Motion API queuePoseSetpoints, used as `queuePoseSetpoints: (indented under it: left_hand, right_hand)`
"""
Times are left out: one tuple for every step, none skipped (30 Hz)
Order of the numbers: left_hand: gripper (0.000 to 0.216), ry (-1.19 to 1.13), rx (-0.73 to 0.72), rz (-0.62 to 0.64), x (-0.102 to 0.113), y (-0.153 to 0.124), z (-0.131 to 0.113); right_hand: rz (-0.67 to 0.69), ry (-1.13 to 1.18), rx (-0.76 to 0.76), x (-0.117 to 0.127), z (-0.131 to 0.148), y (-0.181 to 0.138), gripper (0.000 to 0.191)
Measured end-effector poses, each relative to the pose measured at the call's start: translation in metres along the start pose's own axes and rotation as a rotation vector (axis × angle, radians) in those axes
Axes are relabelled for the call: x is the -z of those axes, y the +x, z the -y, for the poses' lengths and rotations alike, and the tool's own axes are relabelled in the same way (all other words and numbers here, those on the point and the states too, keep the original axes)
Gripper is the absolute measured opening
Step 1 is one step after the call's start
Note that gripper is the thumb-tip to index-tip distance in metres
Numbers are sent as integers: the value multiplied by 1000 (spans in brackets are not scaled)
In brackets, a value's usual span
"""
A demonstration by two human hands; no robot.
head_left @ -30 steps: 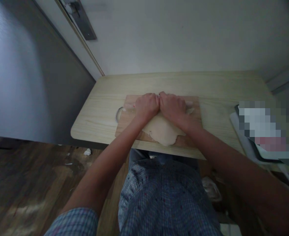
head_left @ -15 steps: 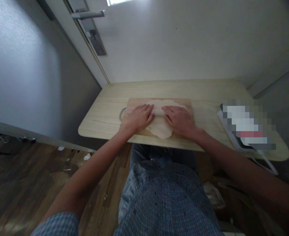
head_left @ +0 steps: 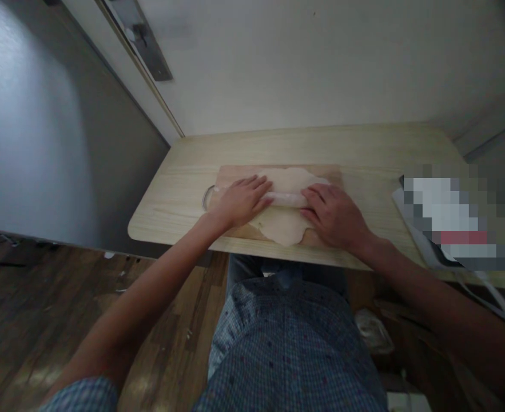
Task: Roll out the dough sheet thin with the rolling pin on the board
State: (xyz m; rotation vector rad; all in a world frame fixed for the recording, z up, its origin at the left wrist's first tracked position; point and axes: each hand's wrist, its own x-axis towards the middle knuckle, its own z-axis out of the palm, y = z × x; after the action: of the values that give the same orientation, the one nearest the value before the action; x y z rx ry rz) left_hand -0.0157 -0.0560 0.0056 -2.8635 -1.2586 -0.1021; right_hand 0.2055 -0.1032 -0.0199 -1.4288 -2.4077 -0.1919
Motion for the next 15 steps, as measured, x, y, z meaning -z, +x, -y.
queuePoseSetpoints:
  left_hand:
    - [47, 8, 34, -21, -2, 6, 0]
    - [46, 13, 65, -46, -4, 13, 0]
    - [46, 14, 89, -71, -6, 19, -1]
    - [45, 13, 113, -96, -9, 26, -1]
    - [45, 12, 142, -121, -11, 32, -2]
    - [45, 14, 181, -145, -13, 38, -2]
    - [46, 17, 224, -166, -14, 43, -3]
    - [47, 22, 268, -181, -15, 48, -3]
    - [48, 27, 308, -186, -15, 52, -4]
    - [49, 31, 342, -181, -15, 56, -4]
    - [48, 32, 368, -169, -14, 60, -4]
    - [48, 31, 391, -152, -13, 64, -3]
    - [49, 26, 415, -134, -12, 68, -2]
    - [49, 21, 442, -118, -11, 72, 0]
    - [50, 13, 470, -106, -11, 76, 2]
  right_hand:
    - [-1, -8, -14, -2, -1, 3, 41]
    - [-3, -13, -35, -4, -1, 6, 43]
    - [-5, -17, -65, -5, -2, 10, 45]
    - [-5, -18, -99, -7, -4, 15, 46]
    - [-1, -17, -131, -8, -6, 20, 47]
    - [8, -11, -158, -9, -8, 26, 48]
    - [19, -2, -181, -11, -11, 31, 49]
    - [29, 10, -201, -12, -14, 36, 48]
    - [40, 21, -217, -13, -16, 40, 48]
    - [47, 29, -234, -14, -19, 45, 47]
    - [50, 33, -251, -14, -22, 49, 46]
    - [50, 33, -269, -15, -24, 53, 45]
    - [50, 31, -286, -15, -26, 57, 44]
    - [53, 28, -301, -16, -28, 61, 43]
    - [62, 28, -314, -16, -30, 66, 42]
